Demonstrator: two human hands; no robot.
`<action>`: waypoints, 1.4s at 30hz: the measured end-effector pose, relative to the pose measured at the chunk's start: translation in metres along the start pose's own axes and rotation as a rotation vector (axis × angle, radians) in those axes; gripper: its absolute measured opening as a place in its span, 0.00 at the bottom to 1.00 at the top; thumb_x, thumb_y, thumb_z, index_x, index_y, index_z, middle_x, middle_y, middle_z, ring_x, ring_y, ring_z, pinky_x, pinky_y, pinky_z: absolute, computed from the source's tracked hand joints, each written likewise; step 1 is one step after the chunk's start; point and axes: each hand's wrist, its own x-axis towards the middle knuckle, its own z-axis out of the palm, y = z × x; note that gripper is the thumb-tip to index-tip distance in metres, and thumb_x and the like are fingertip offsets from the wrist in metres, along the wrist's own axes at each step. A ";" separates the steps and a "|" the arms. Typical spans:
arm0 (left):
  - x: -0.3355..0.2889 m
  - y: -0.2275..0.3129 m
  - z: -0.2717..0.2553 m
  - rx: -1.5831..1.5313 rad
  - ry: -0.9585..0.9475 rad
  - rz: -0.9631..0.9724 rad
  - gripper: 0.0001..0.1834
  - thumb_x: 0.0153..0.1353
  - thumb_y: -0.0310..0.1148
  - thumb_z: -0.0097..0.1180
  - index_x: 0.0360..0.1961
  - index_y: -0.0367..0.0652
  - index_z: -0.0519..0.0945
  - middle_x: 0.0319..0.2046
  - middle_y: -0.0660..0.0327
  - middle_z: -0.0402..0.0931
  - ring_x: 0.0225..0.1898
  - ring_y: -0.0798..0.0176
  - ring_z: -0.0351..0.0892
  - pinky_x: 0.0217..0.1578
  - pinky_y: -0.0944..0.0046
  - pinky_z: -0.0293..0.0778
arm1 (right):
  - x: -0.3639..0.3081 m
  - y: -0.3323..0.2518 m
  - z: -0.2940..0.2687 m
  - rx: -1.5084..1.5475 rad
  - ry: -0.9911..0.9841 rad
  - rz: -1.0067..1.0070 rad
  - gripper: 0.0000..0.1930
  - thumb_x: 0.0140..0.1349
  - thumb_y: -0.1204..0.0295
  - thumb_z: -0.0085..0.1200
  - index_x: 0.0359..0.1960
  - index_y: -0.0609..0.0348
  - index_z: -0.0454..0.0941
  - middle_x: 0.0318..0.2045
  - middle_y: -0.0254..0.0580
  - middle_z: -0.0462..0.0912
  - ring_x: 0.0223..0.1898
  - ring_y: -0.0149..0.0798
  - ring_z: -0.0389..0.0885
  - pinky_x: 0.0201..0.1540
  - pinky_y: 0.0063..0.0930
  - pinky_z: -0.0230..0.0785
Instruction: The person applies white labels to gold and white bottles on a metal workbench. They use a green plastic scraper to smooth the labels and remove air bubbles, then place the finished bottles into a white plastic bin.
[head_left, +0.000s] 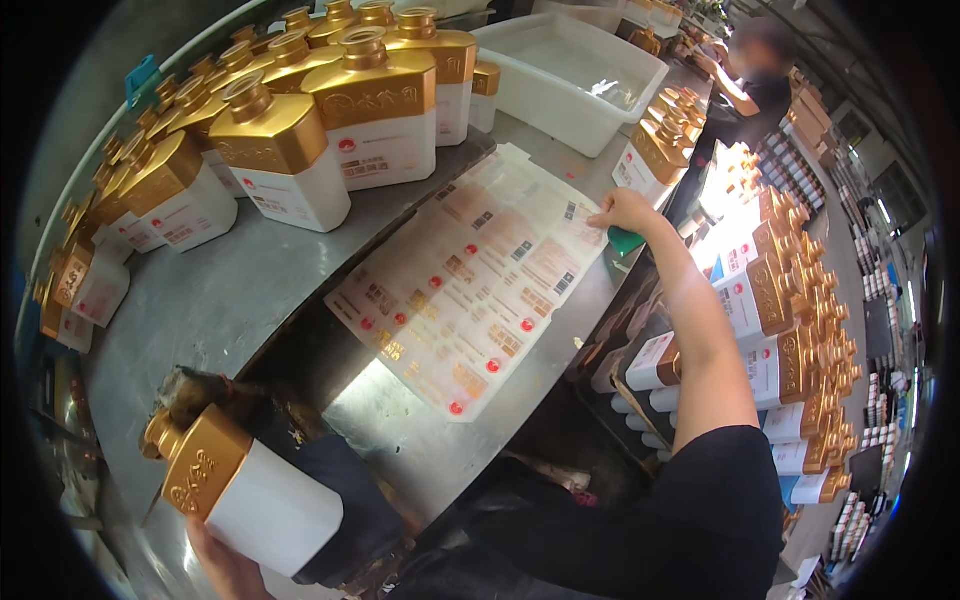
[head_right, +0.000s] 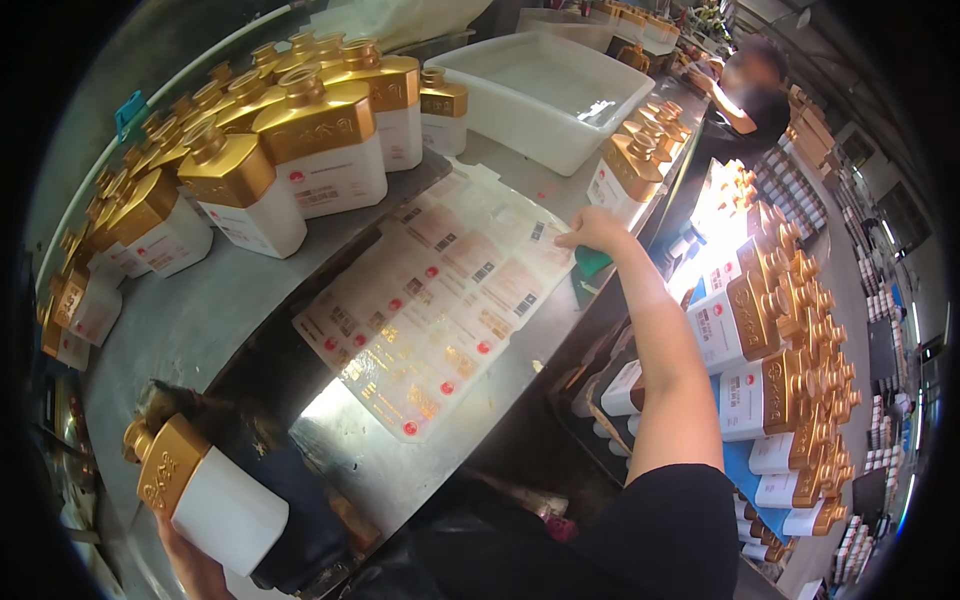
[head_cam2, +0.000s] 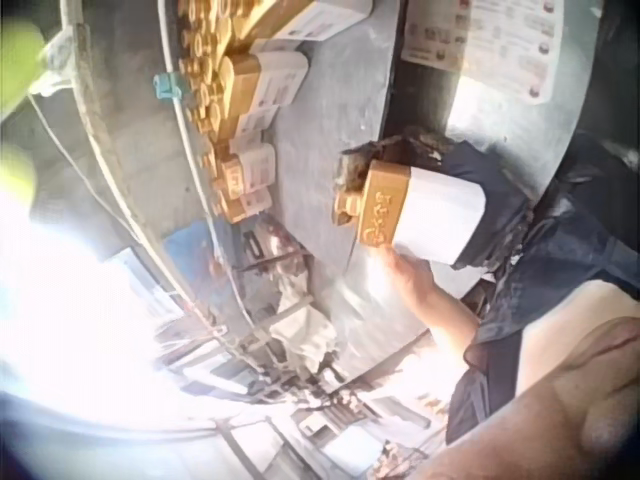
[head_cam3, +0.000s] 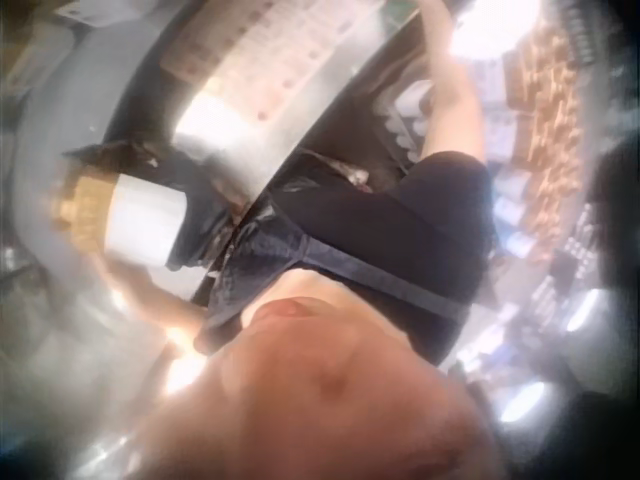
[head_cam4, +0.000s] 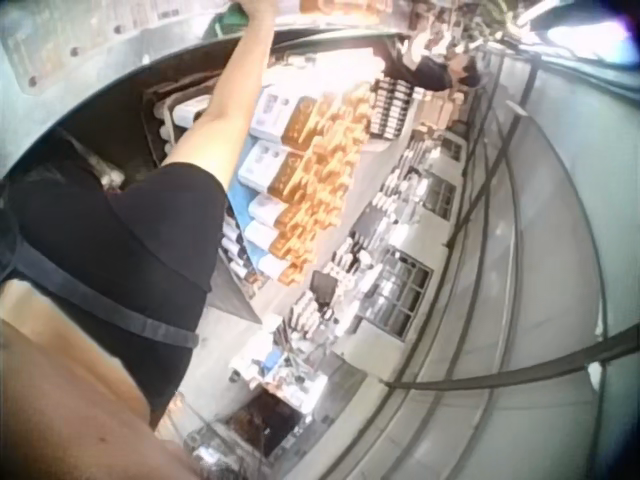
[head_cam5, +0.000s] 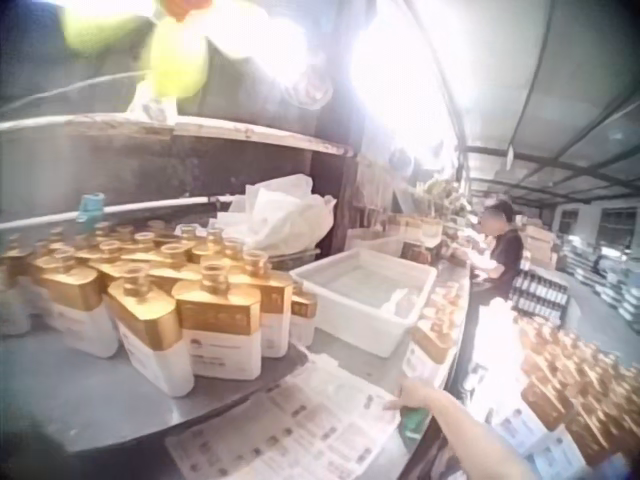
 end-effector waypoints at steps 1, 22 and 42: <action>-0.002 -0.002 0.000 0.011 0.037 -0.010 0.31 0.69 0.54 0.45 0.62 0.42 0.65 0.53 0.57 0.74 0.52 0.60 0.77 0.51 0.59 0.75 | 0.004 0.001 -0.002 0.047 -0.033 0.019 0.22 0.43 0.53 0.72 0.22 0.60 0.78 0.21 0.41 0.79 0.25 0.37 0.77 0.30 0.32 0.68; -0.004 -0.020 -0.027 0.071 0.020 0.014 0.34 0.70 0.56 0.43 0.65 0.40 0.61 0.57 0.56 0.69 0.58 0.61 0.72 0.57 0.58 0.70 | -0.020 -0.013 0.006 0.021 0.119 0.138 0.22 0.44 0.52 0.66 0.21 0.63 0.80 0.21 0.48 0.81 0.28 0.46 0.82 0.34 0.40 0.71; -0.050 0.046 0.074 0.582 -0.438 0.465 0.29 0.60 0.45 0.61 0.58 0.39 0.74 0.49 0.55 0.75 0.47 0.57 0.69 0.54 0.62 0.64 | -0.216 -0.323 -0.093 0.851 -0.781 -0.759 0.14 0.60 0.80 0.54 0.48 0.61 0.82 0.33 0.36 0.85 0.30 0.25 0.82 0.34 0.18 0.73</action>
